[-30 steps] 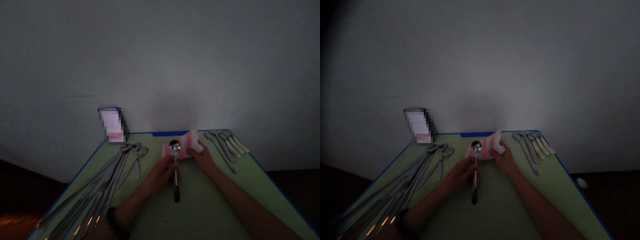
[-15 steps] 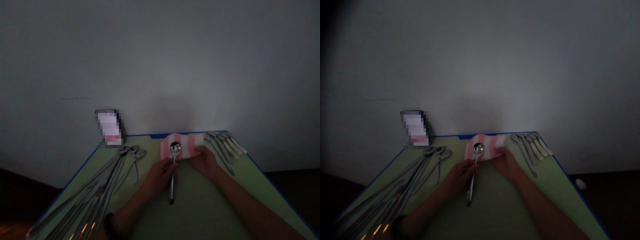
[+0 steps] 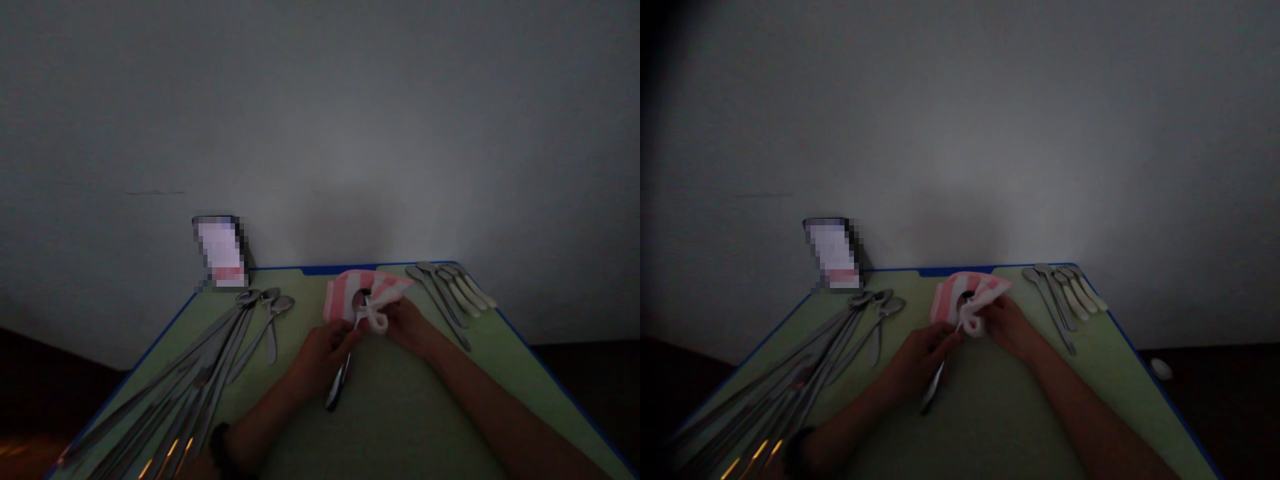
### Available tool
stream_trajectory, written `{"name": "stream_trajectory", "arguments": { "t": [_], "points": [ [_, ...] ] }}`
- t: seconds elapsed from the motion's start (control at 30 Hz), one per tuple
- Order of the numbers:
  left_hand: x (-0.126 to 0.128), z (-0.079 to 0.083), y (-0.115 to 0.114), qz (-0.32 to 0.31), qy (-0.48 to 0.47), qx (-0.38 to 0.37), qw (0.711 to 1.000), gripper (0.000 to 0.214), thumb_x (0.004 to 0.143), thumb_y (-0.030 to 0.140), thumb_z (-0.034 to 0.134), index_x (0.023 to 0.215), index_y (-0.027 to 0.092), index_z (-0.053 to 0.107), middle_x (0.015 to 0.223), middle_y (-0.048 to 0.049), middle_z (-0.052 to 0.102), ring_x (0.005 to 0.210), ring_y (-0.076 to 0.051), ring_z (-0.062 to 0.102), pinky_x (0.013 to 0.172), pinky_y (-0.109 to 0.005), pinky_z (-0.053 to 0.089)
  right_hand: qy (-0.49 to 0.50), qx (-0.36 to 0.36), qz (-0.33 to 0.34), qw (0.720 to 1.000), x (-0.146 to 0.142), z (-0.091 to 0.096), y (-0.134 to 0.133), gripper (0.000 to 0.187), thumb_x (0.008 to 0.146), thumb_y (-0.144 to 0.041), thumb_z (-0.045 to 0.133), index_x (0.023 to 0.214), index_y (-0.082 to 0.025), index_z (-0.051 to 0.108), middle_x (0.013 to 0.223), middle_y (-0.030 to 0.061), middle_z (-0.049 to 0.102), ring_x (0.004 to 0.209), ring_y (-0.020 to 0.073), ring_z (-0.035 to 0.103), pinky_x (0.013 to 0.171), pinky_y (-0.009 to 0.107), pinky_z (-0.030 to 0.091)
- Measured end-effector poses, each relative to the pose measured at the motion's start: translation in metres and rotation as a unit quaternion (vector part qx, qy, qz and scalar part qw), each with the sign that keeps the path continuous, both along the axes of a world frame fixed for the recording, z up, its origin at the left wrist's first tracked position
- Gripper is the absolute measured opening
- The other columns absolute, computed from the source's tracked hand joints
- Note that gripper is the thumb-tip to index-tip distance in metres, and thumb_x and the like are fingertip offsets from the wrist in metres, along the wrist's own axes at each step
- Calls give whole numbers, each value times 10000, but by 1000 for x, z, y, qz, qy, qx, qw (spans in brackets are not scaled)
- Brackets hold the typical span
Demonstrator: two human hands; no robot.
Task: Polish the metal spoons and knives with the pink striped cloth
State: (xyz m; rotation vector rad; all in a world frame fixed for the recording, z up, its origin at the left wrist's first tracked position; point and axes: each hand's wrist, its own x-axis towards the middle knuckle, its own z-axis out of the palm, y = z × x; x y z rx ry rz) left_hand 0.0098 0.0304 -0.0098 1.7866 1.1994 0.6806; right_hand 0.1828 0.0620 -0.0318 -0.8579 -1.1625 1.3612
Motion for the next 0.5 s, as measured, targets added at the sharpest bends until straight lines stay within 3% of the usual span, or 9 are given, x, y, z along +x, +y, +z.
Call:
{"name": "stream_trajectory", "arguments": {
  "t": [0.13,0.23,0.4,0.5],
  "points": [
    [-1,-2,-2,-26,5,-14,1000,293,840,399,445,892,171,621,597,13,615,464,-129,548,463,-200,374,97,-72,95,988,0,1,1,320,601,-201,690,909,-185,605,858,35,657,784,183,623,757,337,484],
    [0,-2,-4,-37,20,-3,999,305,851,404,428,893,167,616,505,36,556,434,-128,534,455,-199,369,100,-94,111,984,-1,-2,3,241,624,-200,692,853,-162,627,809,35,663,761,173,622,770,326,475],
    [-1,0,-4,-38,20,14,999,308,879,395,380,911,162,580,553,33,553,475,-117,529,467,-190,368,150,-129,81,977,-6,-4,3,208,677,-251,676,854,-149,634,802,31,666,732,146,609,720,288,480],
    [-4,0,-4,-83,29,19,996,272,883,383,389,888,161,546,537,50,516,469,-99,486,458,-181,336,201,-143,7,969,-8,-2,4,228,670,-253,688,871,-162,630,814,21,668,702,127,598,652,258,483]
  ]
}}
